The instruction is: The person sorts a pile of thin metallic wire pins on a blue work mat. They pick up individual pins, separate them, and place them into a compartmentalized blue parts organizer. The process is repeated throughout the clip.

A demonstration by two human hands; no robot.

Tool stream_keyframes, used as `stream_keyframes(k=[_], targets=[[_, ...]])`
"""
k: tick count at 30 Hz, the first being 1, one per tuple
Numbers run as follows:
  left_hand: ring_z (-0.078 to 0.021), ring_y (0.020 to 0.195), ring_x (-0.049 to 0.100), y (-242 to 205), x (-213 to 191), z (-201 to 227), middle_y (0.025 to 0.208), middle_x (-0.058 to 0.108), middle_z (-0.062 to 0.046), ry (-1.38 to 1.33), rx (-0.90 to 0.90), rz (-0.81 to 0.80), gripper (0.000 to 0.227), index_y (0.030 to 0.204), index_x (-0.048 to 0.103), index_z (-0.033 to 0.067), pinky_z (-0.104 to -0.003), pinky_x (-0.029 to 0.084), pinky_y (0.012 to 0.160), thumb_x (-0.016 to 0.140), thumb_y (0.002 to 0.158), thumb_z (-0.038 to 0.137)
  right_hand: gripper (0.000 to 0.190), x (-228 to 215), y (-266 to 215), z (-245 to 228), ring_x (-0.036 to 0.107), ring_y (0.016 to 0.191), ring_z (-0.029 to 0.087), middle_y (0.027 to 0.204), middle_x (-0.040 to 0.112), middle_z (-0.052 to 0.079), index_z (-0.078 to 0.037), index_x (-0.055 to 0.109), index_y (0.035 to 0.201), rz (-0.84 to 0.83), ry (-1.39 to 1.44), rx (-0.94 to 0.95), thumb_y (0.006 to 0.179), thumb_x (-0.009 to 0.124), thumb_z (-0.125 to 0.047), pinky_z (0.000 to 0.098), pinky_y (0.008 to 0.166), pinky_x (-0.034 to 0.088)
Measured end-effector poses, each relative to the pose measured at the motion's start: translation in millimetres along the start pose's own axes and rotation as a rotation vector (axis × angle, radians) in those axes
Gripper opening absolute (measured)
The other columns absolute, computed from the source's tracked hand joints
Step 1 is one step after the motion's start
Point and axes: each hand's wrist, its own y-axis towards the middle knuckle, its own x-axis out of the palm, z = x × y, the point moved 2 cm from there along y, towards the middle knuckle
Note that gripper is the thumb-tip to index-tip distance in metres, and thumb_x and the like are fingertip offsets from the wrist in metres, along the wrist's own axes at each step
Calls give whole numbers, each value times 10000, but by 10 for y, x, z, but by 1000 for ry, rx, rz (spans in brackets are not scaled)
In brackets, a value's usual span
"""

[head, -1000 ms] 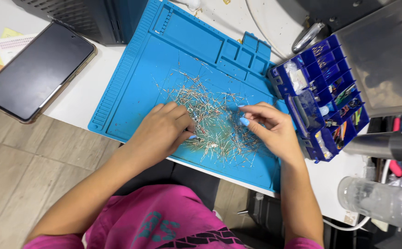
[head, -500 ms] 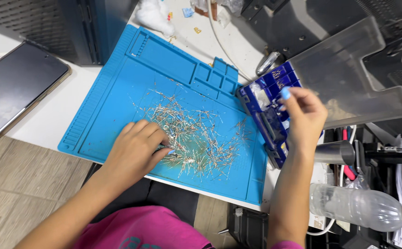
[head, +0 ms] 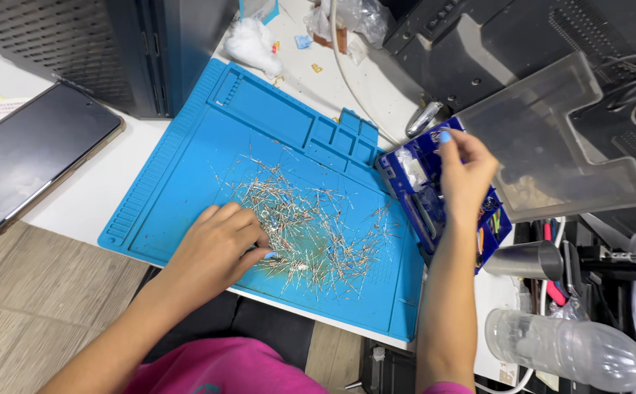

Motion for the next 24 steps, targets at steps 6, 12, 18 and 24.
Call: stream_keyframes(k=[6, 12, 18, 24], targets=[[-253, 899, 585, -19, -41, -36, 941, 661, 9, -128, 40, 39, 162, 908, 641, 171, -412, 428, 775, 673, 1021, 283, 132, -116, -166, -784, 641, 935, 47, 1026, 726, 13, -46, 755, 1180, -141, 118, 79, 1121, 730, -161, 197, 877, 526], [-256, 883, 626, 13, -14, -59, 852, 655, -21, -212, -89, 144, 90, 926, 695, 137, -405, 494, 829, 738, 967, 205, 127, 203, -514, -1587, 686, 845, 252, 976, 754, 99, -75, 817, 1069, -519, 73, -244, 976, 803, 11, 359, 831, 546], [-215, 900, 604, -11, -88, -58, 880, 645, 26, -35, -106, 191, 25, 976, 733, 164, -373, 446, 812, 741, 956, 177, 199, 578, -907, -1962, 745, 976, 405, 1008, 784, 185, -26, 794, 1082, -893, 80, -338, 904, 718, 19, 511, 879, 584], [-211, 955, 579, -57, -209, -19, 938, 619, 13, 35, -116, 205, 89, 1014, 731, 148, -366, 423, 824, 761, 934, 126, 221, 759, -1105, -1893, 705, 1084, 339, 1111, 737, 99, -84, 777, 1099, -968, -7, -384, 884, 759, -35, 488, 945, 564]])
